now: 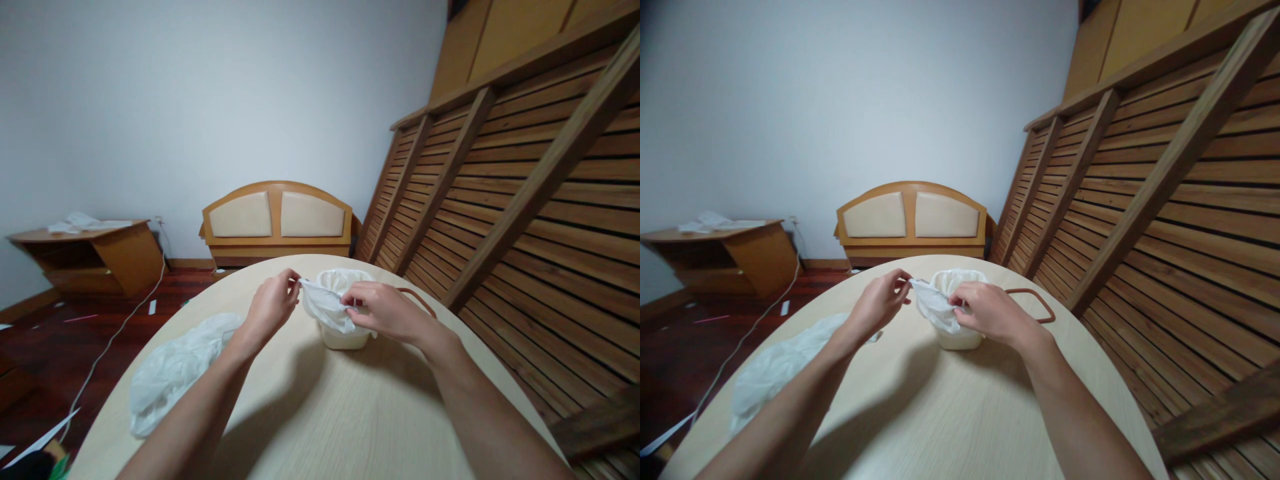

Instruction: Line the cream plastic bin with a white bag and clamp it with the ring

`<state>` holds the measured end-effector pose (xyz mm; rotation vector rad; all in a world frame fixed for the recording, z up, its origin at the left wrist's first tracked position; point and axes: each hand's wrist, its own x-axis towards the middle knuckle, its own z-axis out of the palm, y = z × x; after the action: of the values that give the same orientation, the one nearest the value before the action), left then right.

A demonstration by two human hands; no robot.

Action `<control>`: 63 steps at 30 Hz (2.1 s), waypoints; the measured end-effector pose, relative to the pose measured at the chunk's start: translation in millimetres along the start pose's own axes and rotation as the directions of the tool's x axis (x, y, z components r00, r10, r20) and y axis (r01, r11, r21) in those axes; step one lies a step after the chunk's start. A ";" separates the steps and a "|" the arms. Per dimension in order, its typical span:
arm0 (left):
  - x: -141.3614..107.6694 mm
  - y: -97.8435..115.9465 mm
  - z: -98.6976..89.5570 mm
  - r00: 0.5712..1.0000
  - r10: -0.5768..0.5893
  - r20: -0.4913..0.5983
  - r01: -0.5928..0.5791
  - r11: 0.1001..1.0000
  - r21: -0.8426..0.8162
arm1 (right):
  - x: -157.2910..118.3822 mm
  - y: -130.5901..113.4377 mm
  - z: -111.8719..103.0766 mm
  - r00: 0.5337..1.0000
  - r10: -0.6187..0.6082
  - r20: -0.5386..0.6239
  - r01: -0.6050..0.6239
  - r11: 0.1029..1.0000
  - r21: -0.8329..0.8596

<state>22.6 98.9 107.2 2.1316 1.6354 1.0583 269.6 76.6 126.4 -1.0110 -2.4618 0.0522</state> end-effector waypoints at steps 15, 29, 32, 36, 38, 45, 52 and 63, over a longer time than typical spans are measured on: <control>2.7 13.8 10.8 0.983 0.142 -0.119 -0.183 0.850 -0.494 | 2.8 -20.9 1.6 0.996 -0.088 0.026 0.085 0.992 0.094; -13.1 37.1 -0.2 0.953 0.301 -0.011 -0.243 0.746 -0.620 | 6.8 -12.3 2.9 0.943 0.161 -0.293 -0.128 0.984 0.127; -17.6 39.9 -2.9 0.936 0.350 0.026 -0.250 0.718 -0.649 | 7.6 -10.1 6.2 0.950 0.095 -0.297 -0.065 0.992 0.111; -20.8 42.8 -6.3 0.920 0.377 0.107 -0.224 0.728 -0.648 | 7.9 -7.6 8.9 0.960 0.030 -0.280 -0.009 0.997 0.076; -20.2 43.5 -6.5 0.926 0.361 0.114 -0.220 0.759 -0.612 | 7.9 -7.0 8.7 0.955 0.016 -0.296 0.001 0.998 0.056; -17.9 42.7 -4.8 0.957 0.285 0.057 -0.235 0.874 -0.425 | 10.0 -9.6 6.0 0.931 -0.078 -0.357 0.073 0.997 -0.027; -20.7 41.3 -6.0 0.928 0.362 0.087 -0.340 0.920 -0.195 | 10.5 -15.3 4.7 0.914 -0.091 -0.394 0.109 0.994 0.024; -23.4 47.1 -14.7 0.843 0.534 -0.066 -0.530 0.802 -0.276 | 10.6 -2.0 10.2 0.907 -0.050 -0.418 0.044 0.999 -0.022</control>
<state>44.6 58.3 136.4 2.4354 0.8001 1.3258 257.3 83.7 122.1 -0.8618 -2.0913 -0.1795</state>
